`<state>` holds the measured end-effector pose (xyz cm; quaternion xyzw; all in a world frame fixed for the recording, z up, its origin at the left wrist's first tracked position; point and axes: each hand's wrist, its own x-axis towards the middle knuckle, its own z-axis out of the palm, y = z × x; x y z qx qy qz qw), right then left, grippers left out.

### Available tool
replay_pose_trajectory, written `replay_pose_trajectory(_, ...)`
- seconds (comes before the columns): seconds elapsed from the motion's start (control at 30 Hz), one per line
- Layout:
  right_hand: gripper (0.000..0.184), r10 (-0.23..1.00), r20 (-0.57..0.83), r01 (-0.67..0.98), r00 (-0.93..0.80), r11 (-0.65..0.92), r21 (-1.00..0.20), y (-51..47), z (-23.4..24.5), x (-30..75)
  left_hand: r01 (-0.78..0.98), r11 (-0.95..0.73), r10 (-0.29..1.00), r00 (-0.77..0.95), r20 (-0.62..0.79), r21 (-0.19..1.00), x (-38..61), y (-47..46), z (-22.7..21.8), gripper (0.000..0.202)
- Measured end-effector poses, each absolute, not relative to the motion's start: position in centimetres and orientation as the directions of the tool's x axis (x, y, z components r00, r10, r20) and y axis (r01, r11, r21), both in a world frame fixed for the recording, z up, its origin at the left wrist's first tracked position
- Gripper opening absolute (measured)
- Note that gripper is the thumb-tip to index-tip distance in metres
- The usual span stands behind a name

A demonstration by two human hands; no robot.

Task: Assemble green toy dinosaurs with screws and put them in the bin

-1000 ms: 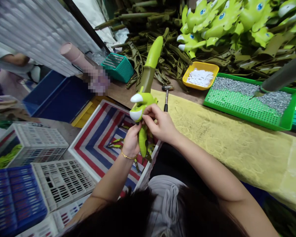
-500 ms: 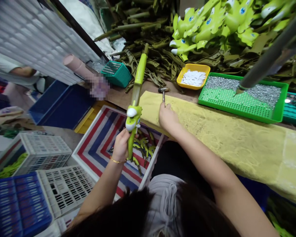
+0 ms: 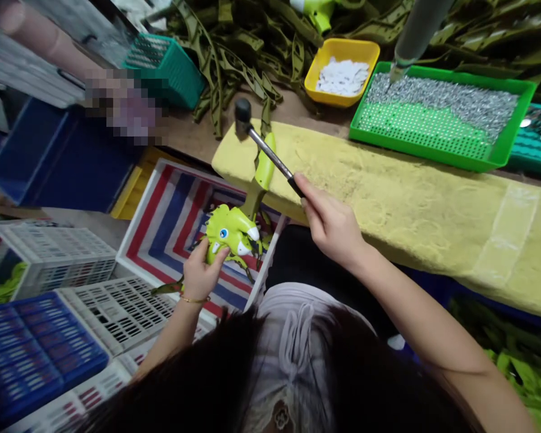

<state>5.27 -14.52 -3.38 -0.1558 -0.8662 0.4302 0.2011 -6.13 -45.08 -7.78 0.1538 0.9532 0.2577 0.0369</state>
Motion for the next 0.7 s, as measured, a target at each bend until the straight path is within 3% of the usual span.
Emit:
replay_pose_trajectory(0.07,0.047,0.418,0.250,0.104,-0.873,0.662,-0.742,-15.2,-4.3,6.0,0.324,0.832,0.351,-0.936,0.026,0.450,-6.4,-45.2,-7.7,0.051)
replay_pose_trajectory(0.13,0.048,0.417,0.175,0.189,-0.892,0.694,-0.694,-15.6,-5.2,6.4,0.340,0.836,0.365,-0.931,0.027,0.430,-7.0,-45.3,-7.7,0.050)
replay_pose_trajectory(0.23,0.046,0.440,0.120,0.244,-0.890,0.681,-0.690,-15.6,-5.0,6.6,0.322,0.817,0.371,-0.929,-0.007,0.479,-8.2,-45.7,-7.7,0.052)
replay_pose_trajectory(0.4,0.046,0.495,0.259,0.157,-0.829,0.651,-0.743,-14.8,-2.4,5.0,0.278,0.776,0.379,-0.923,-0.066,0.567,-10.2,-46.3,-7.9,0.058)
replay_pose_trajectory(0.6,0.049,0.517,0.057,0.333,-0.854,0.627,-0.704,-12.6,-3.7,1.1,0.260,0.728,0.405,-0.910,-0.092,0.634,-10.9,-45.8,-6.9,0.051)
replay_pose_trajectory(0.7,0.050,0.496,0.120,0.289,-0.860,0.667,-0.687,-12.3,-2.6,1.5,0.270,0.705,0.422,-0.903,-0.083,0.655,-10.2,-43.6,-6.4,0.042)
